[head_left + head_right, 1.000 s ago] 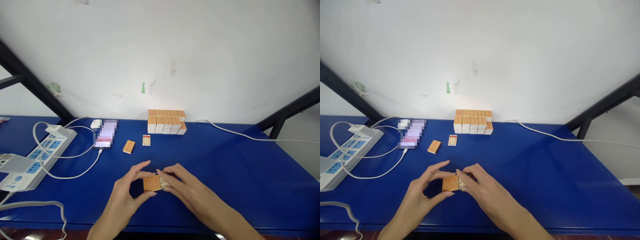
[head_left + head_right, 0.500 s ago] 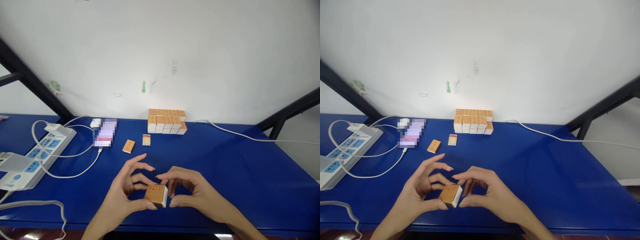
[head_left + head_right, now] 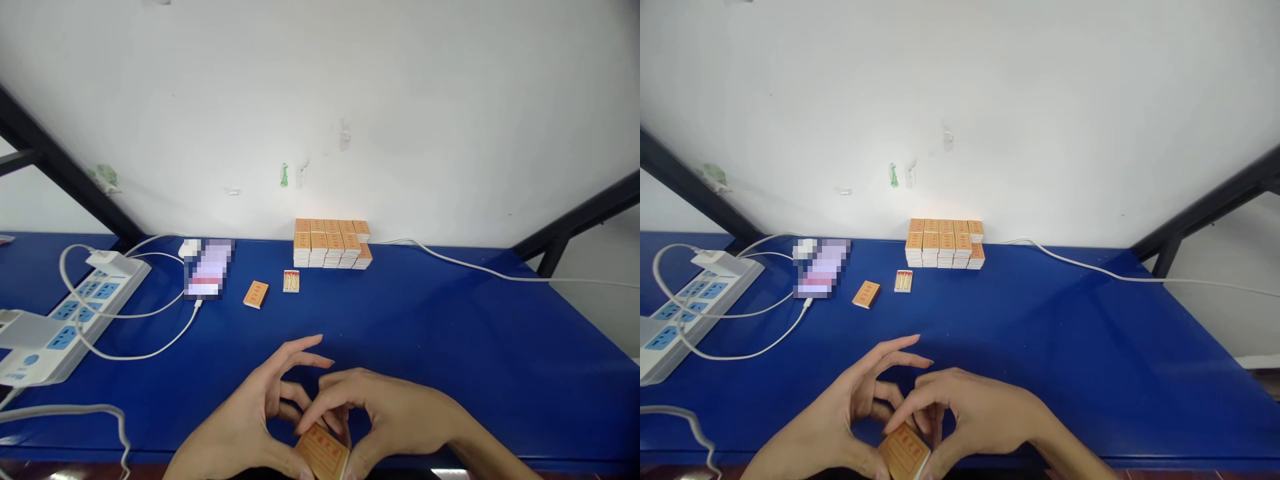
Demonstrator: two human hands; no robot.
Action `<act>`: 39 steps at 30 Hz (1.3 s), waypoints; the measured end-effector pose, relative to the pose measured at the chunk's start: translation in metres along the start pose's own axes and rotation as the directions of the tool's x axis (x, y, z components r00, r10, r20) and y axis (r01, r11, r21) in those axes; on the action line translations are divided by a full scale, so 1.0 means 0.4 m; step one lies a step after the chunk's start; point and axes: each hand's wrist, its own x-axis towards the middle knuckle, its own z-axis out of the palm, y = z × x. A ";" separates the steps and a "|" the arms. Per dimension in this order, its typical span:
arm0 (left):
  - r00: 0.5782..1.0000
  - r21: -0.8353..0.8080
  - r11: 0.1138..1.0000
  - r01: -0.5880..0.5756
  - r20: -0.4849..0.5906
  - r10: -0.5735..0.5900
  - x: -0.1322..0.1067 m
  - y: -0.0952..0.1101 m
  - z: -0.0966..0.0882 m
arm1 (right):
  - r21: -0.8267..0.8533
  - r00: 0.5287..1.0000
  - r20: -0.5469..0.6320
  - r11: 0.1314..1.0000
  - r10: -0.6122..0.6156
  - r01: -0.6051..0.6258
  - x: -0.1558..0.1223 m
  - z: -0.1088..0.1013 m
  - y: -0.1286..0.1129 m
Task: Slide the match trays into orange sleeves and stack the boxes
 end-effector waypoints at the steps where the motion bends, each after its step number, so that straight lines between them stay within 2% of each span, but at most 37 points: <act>1: 1.000 -0.003 1.000 -0.007 -0.005 0.007 0.003 0.000 0.000 | -0.038 1.000 -0.023 0.999 -0.006 0.005 -0.001 0.001 -0.008; 4: 0.997 -0.005 0.999 -0.054 -0.059 0.054 0.014 -0.001 -0.005 | -0.127 0.985 -0.174 0.992 0.001 -0.023 -0.013 -0.001 -0.025; 6: 0.990 0.004 0.996 -0.085 -0.115 0.085 0.018 -0.005 -0.012 | -0.160 0.942 -0.336 0.986 -0.003 -0.054 -0.027 -0.018 -0.025; 9: 0.972 0.053 0.993 -0.104 -0.208 0.113 0.013 -0.012 -0.023 | -0.209 0.809 -0.585 0.974 -0.058 -0.082 -0.051 -0.083 -0.002; 10: 0.965 0.076 0.992 -0.102 -0.236 0.117 0.008 -0.015 -0.026 | -0.229 0.745 -0.662 0.968 -0.079 -0.101 -0.059 -0.116 0.010; 11: 0.958 0.099 0.990 -0.098 -0.260 0.121 0.003 -0.017 -0.029 | -0.263 0.662 -0.739 0.958 -0.121 -0.119 -0.065 -0.152 0.023; 12: 0.952 0.122 0.988 -0.093 -0.280 0.124 -0.003 -0.018 -0.032 | -0.272 0.619 -0.775 0.951 -0.128 -0.144 -0.071 -0.189 0.036; 15: 0.942 0.174 0.982 -0.079 -0.310 0.131 -0.018 -0.023 -0.037 | -0.278 0.511 -0.849 0.937 -0.137 -0.210 -0.076 -0.301 0.068; 17: 0.938 0.206 0.976 -0.073 -0.319 0.137 -0.026 -0.026 -0.039 | -0.294 0.469 -0.868 0.931 -0.166 -0.216 -0.070 -0.363 0.079; 20: 0.931 0.231 0.971 -0.065 -0.336 0.142 -0.033 -0.030 -0.040 | -0.334 0.454 -0.864 0.923 -0.219 -0.189 -0.050 -0.429 0.087; 24: 0.904 0.221 0.973 -0.070 -0.398 0.155 -0.040 -0.030 -0.037 | -0.380 0.483 -0.834 0.912 -0.266 -0.154 -0.022 -0.471 0.097; 29: 0.853 0.239 0.967 -0.091 -0.482 0.199 -0.045 -0.027 -0.036 | -0.411 0.505 -0.810 0.903 -0.298 -0.125 -0.007 -0.465 0.117; 36: 0.838 0.378 0.922 -0.080 -0.475 0.268 -0.031 -0.011 -0.064 | -0.434 0.460 -0.820 0.893 -0.340 -0.114 0.002 -0.440 0.134; 39: 0.815 0.475 0.877 -0.068 -0.481 0.324 -0.015 0.004 -0.066 | -0.459 0.443 -0.820 0.878 -0.363 -0.131 0.002 -0.432 0.132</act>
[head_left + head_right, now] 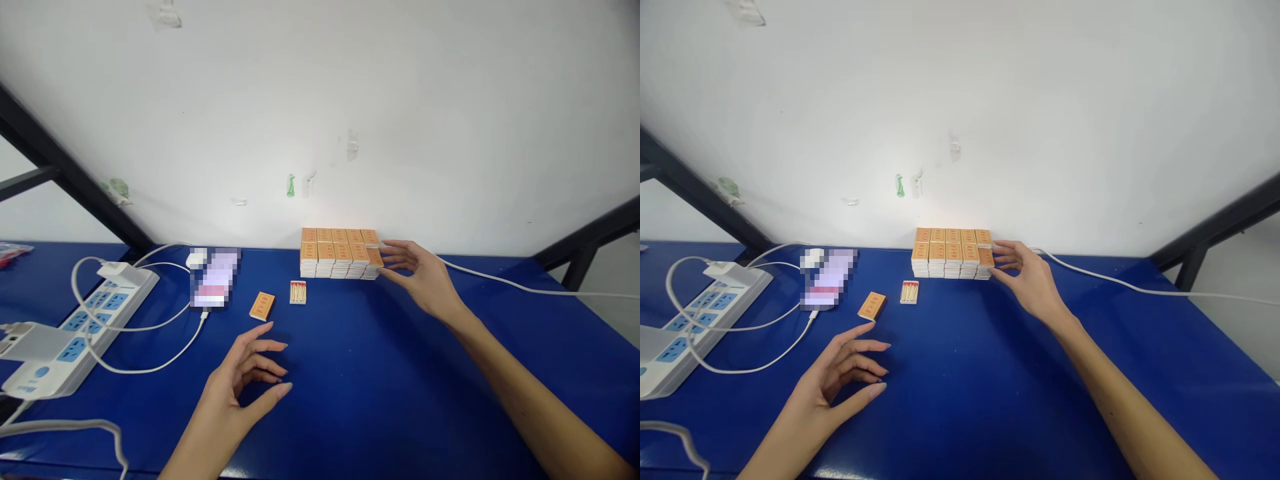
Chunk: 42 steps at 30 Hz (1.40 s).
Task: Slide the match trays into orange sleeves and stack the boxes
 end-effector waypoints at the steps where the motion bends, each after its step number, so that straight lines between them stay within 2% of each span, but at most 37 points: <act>1: 1.000 0.045 0.999 -0.014 -0.027 0.015 0.005 0.005 0.002 | -0.022 1.000 -0.013 1.000 -0.004 0.003 -0.005 -0.001 -0.006; 4: 0.985 0.223 0.974 -0.028 -0.159 0.064 0.023 0.016 0.005 | -0.125 0.996 -0.092 0.992 -0.018 0.006 -0.033 0.000 -0.041; 6: 0.953 0.357 0.934 -0.012 -0.277 0.119 0.040 0.018 0.006 | -0.195 0.987 -0.151 0.981 -0.047 0.016 -0.064 0.013 -0.081; 7: 0.931 0.418 0.908 -0.001 -0.331 0.154 0.052 0.018 0.007 | -0.222 0.985 -0.157 0.975 -0.067 0.031 -0.082 0.026 -0.104; 9: 0.888 0.523 0.852 0.016 -0.399 0.229 0.079 0.012 0.012 | -0.257 0.991 -0.072 0.963 -0.109 0.088 -0.116 0.068 -0.154; 11: 0.867 0.602 0.799 0.008 -0.402 0.294 0.108 0.001 0.020 | -0.284 0.988 0.076 0.947 -0.133 0.150 -0.141 0.127 -0.204; 13: 0.865 0.657 0.754 -0.024 -0.364 0.345 0.135 -0.013 0.029 | -0.337 0.982 0.154 0.929 -0.107 0.154 -0.149 0.197 -0.248; 18: 0.866 0.706 0.703 -0.086 -0.296 0.404 0.168 -0.045 0.027 | -0.513 0.986 0.156 0.857 0.056 0.033 -0.115 0.351 -0.321; 20: 0.871 0.698 0.709 -0.100 -0.283 0.402 0.162 -0.051 0.017 | -0.555 0.982 0.152 0.832 0.109 -0.006 -0.098 0.388 -0.336; 23: 0.891 0.672 0.732 -0.111 -0.259 0.373 0.133 -0.051 0.005 | -0.594 0.969 0.150 0.801 0.198 -0.072 -0.083 0.412 -0.345; 26: 0.915 0.645 0.755 -0.115 -0.228 0.334 0.097 -0.044 0.005 | -0.596 0.953 0.180 0.797 0.245 -0.093 -0.082 0.403 -0.343; 30: 0.937 0.598 0.795 -0.102 -0.211 0.279 0.074 -0.035 0.021 | -0.533 0.939 0.273 0.846 0.210 -0.034 -0.105 0.349 -0.334; 34: 0.956 0.519 0.848 -0.102 -0.186 0.229 0.075 -0.029 0.030 | -0.376 0.914 0.388 0.926 0.122 0.036 -0.156 0.260 -0.319; 38: 0.983 0.418 0.899 -0.133 -0.063 0.175 0.059 -0.017 0.031 | -0.164 0.875 0.484 0.985 0.025 0.063 -0.218 0.155 -0.300; 42: 0.993 0.315 0.942 -0.114 0.034 0.109 0.027 -0.004 0.046 | -0.046 0.847 0.532 0.998 -0.013 0.044 -0.269 0.076 -0.288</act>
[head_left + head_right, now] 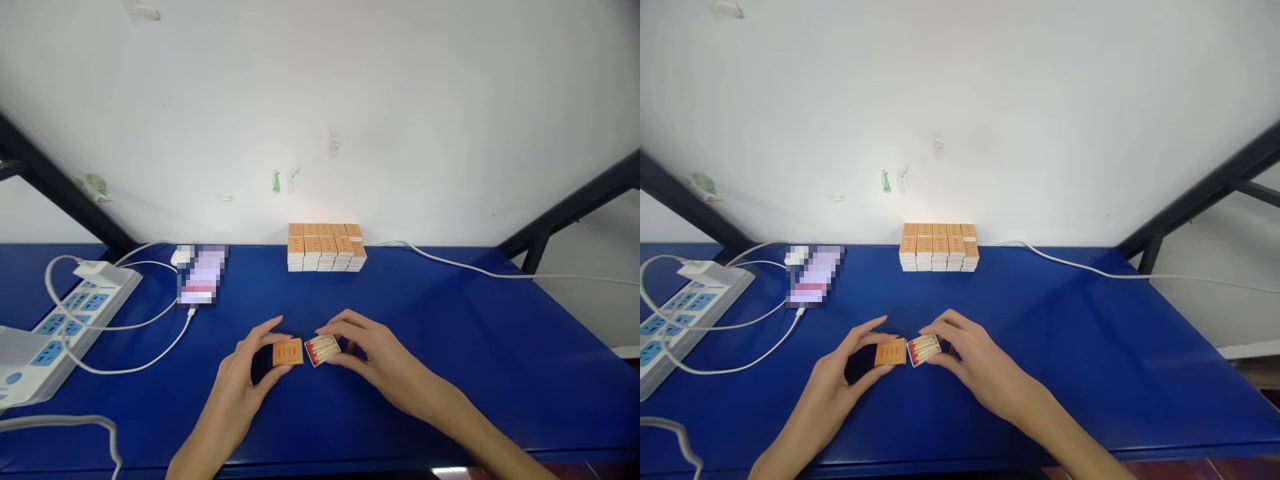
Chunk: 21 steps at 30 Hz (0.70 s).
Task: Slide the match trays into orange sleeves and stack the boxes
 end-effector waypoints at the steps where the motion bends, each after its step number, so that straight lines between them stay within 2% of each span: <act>1: 1.000 -0.025 1.000 0.011 0.015 -0.011 -0.007 0.005 0.005 | 0.031 1.000 0.012 0.999 -0.012 0.012 -0.014 -0.005 0.002; 4: 0.998 -0.089 0.995 0.037 0.045 -0.033 -0.020 0.015 0.018 | 0.113 0.999 0.047 0.993 -0.026 0.020 -0.038 -0.009 0.009; 9: 0.994 -0.132 0.990 0.040 0.107 -0.026 -0.021 0.017 0.015 | 0.141 0.999 0.045 0.990 -0.017 0.011 -0.046 0.009 0.016; 16: 0.988 -0.161 0.982 0.100 0.132 -0.079 -0.027 0.019 0.001 | 0.050 0.995 -0.076 0.997 -0.062 0.066 -0.068 0.050 0.012; 21: 0.982 -0.168 0.980 0.107 0.173 -0.077 -0.030 0.024 -0.004 | -0.038 0.989 -0.118 0.996 -0.086 0.082 -0.084 0.066 0.002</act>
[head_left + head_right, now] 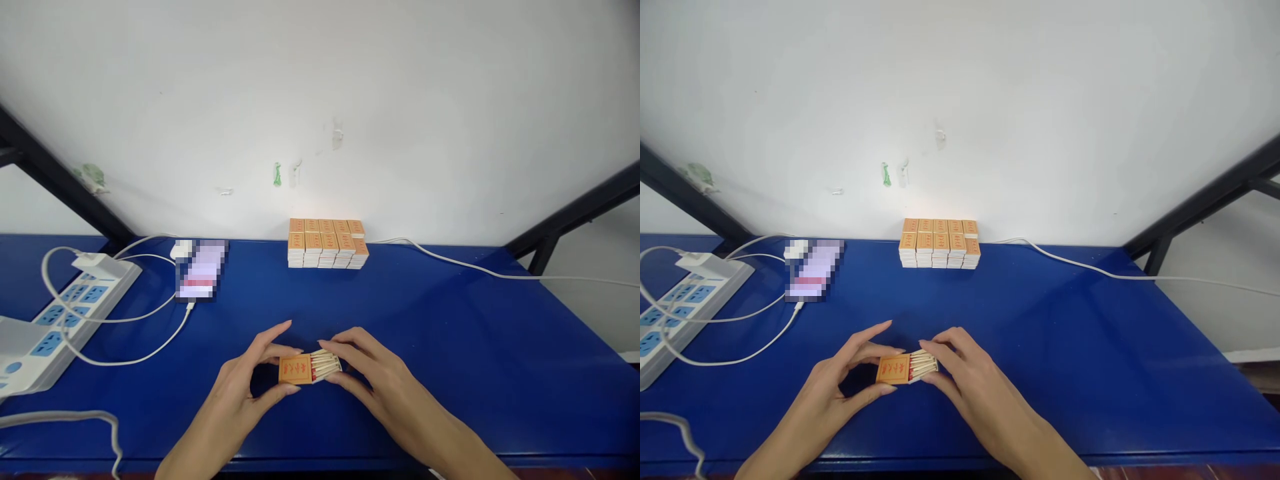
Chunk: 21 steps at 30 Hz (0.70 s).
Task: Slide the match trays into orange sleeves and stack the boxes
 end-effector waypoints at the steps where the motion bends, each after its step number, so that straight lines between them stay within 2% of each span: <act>1: 1.000 0.001 1.000 0.004 0.002 -0.004 -0.001 0.001 0.000 | -0.016 1.000 -0.009 1.000 -0.002 0.002 -0.002 0.003 -0.004; 5: 1.000 -0.118 0.993 0.024 -0.010 -0.025 -0.003 -0.002 -0.003 | -0.013 0.997 -0.072 1.000 -0.026 0.025 -0.005 0.018 -0.015; 10: 1.000 -0.355 0.935 0.004 -0.027 -0.015 -0.002 -0.016 -0.003 | 0.142 0.984 -0.174 0.989 -0.024 0.050 -0.010 0.035 -0.028; 13: 0.995 -0.524 0.851 -0.022 -0.092 -0.031 0.003 -0.020 0.017 | 0.176 0.956 -0.292 0.983 -0.003 0.057 -0.015 0.058 -0.049; 16: 0.977 -0.669 0.743 -0.032 -0.178 -0.118 0.007 -0.016 0.059 | 0.154 0.896 -0.441 0.988 0.050 0.021 -0.015 0.097 -0.080; 19: 0.953 -0.773 0.634 0.009 -0.186 -0.240 0.006 -0.003 0.103 | 0.153 0.845 -0.528 0.988 0.083 -0.002 -0.006 0.131 -0.107; 21: 0.938 -0.819 0.572 0.046 -0.162 -0.308 0.004 0.008 0.120 | 0.195 0.847 -0.522 0.981 0.098 0.007 0.002 0.138 -0.118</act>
